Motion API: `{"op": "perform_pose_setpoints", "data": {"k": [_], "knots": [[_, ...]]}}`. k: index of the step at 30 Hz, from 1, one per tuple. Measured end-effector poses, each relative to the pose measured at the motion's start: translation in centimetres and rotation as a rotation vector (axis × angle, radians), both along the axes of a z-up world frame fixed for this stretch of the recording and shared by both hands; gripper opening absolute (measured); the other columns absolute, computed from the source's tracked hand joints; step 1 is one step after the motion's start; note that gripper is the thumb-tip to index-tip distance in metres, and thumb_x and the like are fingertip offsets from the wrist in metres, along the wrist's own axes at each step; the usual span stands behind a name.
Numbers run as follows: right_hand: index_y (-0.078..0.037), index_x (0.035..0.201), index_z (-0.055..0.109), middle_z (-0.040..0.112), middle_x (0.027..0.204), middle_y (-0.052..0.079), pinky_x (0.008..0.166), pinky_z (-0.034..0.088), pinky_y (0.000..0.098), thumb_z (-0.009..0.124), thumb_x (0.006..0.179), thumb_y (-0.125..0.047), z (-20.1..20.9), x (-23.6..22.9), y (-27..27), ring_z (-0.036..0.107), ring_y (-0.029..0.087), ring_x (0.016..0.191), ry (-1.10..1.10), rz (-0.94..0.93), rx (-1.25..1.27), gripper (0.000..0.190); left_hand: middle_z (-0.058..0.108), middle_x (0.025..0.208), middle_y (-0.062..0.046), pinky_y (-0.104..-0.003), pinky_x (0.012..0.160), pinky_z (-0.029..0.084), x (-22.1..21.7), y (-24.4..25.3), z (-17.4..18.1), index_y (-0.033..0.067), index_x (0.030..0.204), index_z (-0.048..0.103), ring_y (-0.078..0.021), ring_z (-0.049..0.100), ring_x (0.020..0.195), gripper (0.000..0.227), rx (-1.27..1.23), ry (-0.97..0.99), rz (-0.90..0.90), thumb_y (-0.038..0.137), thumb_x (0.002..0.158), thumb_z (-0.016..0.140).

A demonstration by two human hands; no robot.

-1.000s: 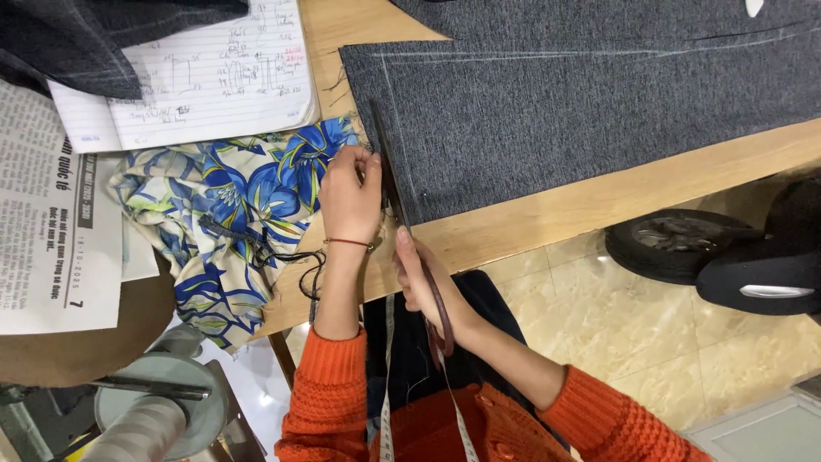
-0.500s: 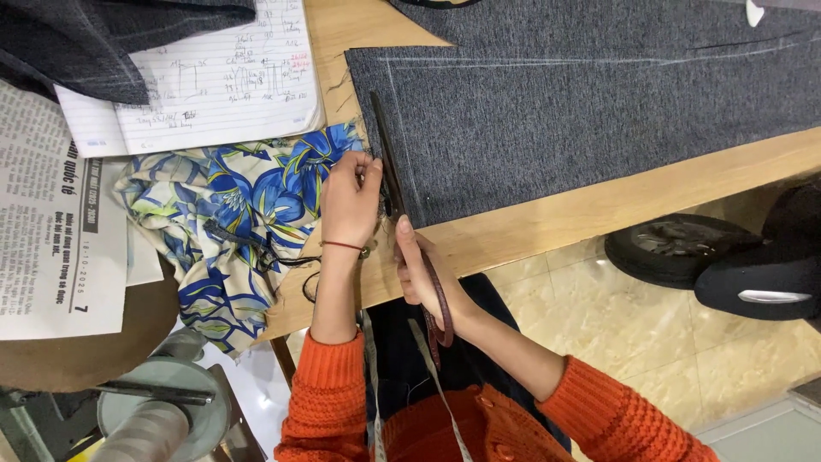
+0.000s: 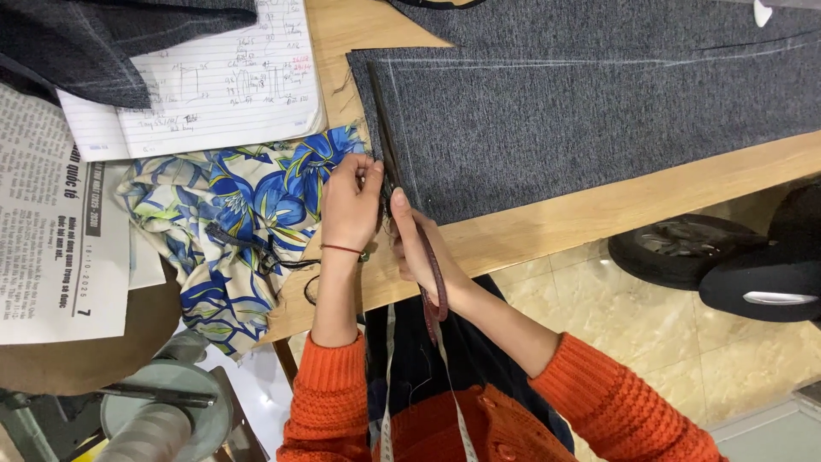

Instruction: The person marks a gray fabric with chalk using a ruler as a guide, then cuts the fabric along the marked lines with scissors. The person also uses a red weight to hold the fabric in place and handles a roll of tape and newspapers on the table.

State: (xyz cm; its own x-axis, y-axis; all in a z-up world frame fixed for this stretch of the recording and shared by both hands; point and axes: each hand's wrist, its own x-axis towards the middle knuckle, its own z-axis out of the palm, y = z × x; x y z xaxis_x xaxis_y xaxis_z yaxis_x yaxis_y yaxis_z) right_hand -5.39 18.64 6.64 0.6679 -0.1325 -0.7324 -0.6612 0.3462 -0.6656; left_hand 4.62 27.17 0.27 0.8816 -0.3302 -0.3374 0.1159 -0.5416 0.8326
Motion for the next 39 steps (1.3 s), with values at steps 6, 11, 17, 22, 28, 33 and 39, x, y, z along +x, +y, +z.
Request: {"op": "perform_pose_setpoints", "data": {"k": [6, 11, 17, 22, 28, 33, 39], "knots": [[-0.017, 0.088, 0.041, 0.021, 0.062, -0.013, 0.039, 0.026, 0.0149, 0.033, 0.097, -0.076, 0.1, 0.1, 0.1, 0.021, -0.002, 0.044, -0.019, 0.008, -0.01, 0.06, 0.063, 0.081, -0.009, -0.044, 0.077, 0.051, -0.1, 0.0, 0.0, 0.0081, 0.095, 0.068, -0.0278, 0.063, 0.077, 0.018, -0.007, -0.006, 0.007, 0.024, 0.101, 0.06], [-0.017, 0.089, 0.042, 0.022, 0.069, -0.014, 0.041, 0.026, 0.0135, 0.036, 0.094, -0.079, 1.0, 1.6, -0.4, 0.026, -0.002, 0.049, 0.002, 0.012, -0.026, 0.062, 0.065, 0.084, -0.01, -0.044, 0.08, 0.051, -0.1, 0.1, 0.3, 0.0102, 0.098, 0.069, -0.0288, 0.065, 0.08, 0.019, 0.019, 0.011, -0.008, 0.027, 0.101, 0.061], [-0.015, 0.094, 0.044, 0.023, 0.071, -0.012, 0.04, 0.028, 0.0157, 0.034, 0.092, -0.081, 1.0, 2.5, -0.5, 0.027, -0.001, 0.049, 0.006, 0.007, -0.052, 0.067, 0.067, 0.085, -0.01, -0.045, 0.081, 0.052, -0.1, 0.0, 0.1, 0.0114, 0.099, 0.07, -0.0302, 0.067, 0.082, 0.019, 0.039, 0.015, -0.007, 0.028, 0.1, 0.061], [-0.016, 0.085, 0.041, 0.023, 0.064, -0.011, 0.038, 0.026, 0.0159, 0.037, 0.094, -0.078, 0.2, 2.7, -0.7, 0.026, 0.0, 0.044, 0.038, -0.016, -0.062, 0.062, 0.067, 0.085, -0.009, -0.045, 0.08, 0.052, -0.1, 0.0, 0.5, 0.0111, 0.097, 0.07, -0.029, 0.067, 0.081, 0.019, 0.035, 0.008, -0.01, 0.027, 0.101, 0.06], [-0.015, 0.085, 0.042, 0.024, 0.064, -0.01, 0.038, 0.026, 0.0164, 0.036, 0.095, -0.077, 0.3, 2.6, -0.7, 0.026, 0.0, 0.044, 0.018, -0.018, -0.063, 0.063, 0.066, 0.084, -0.01, -0.047, 0.081, 0.052, 0.0, 0.0, 0.3, 0.0107, 0.096, 0.069, -0.0313, 0.067, 0.082, 0.019, 0.041, 0.006, -0.021, 0.026, 0.101, 0.059], [-0.017, 0.083, 0.041, 0.025, 0.061, -0.011, 0.035, 0.025, 0.0171, 0.04, 0.095, -0.076, -0.9, 2.3, -1.3, 0.024, 0.0, 0.042, 0.009, -0.01, 0.004, 0.061, 0.066, 0.083, -0.011, -0.05, 0.082, 0.052, -0.1, -0.3, -0.1, 0.0112, 0.096, 0.068, -0.0345, 0.068, 0.084, 0.02, 0.089, -0.007, -0.026, 0.029, 0.101, 0.06], [-0.015, 0.086, 0.044, 0.027, 0.06, -0.011, 0.035, 0.027, 0.0169, 0.037, 0.093, -0.078, -0.9, 2.5, -1.1, 0.027, 0.0, 0.041, -0.002, -0.037, 0.01, 0.064, 0.071, 0.092, -0.013, -0.052, 0.089, 0.052, -0.2, -0.4, 0.1, 0.0136, 0.099, 0.07, -0.0392, 0.069, 0.098, 0.023, 0.142, 0.0, -0.041, 0.034, 0.1, 0.059]]}}
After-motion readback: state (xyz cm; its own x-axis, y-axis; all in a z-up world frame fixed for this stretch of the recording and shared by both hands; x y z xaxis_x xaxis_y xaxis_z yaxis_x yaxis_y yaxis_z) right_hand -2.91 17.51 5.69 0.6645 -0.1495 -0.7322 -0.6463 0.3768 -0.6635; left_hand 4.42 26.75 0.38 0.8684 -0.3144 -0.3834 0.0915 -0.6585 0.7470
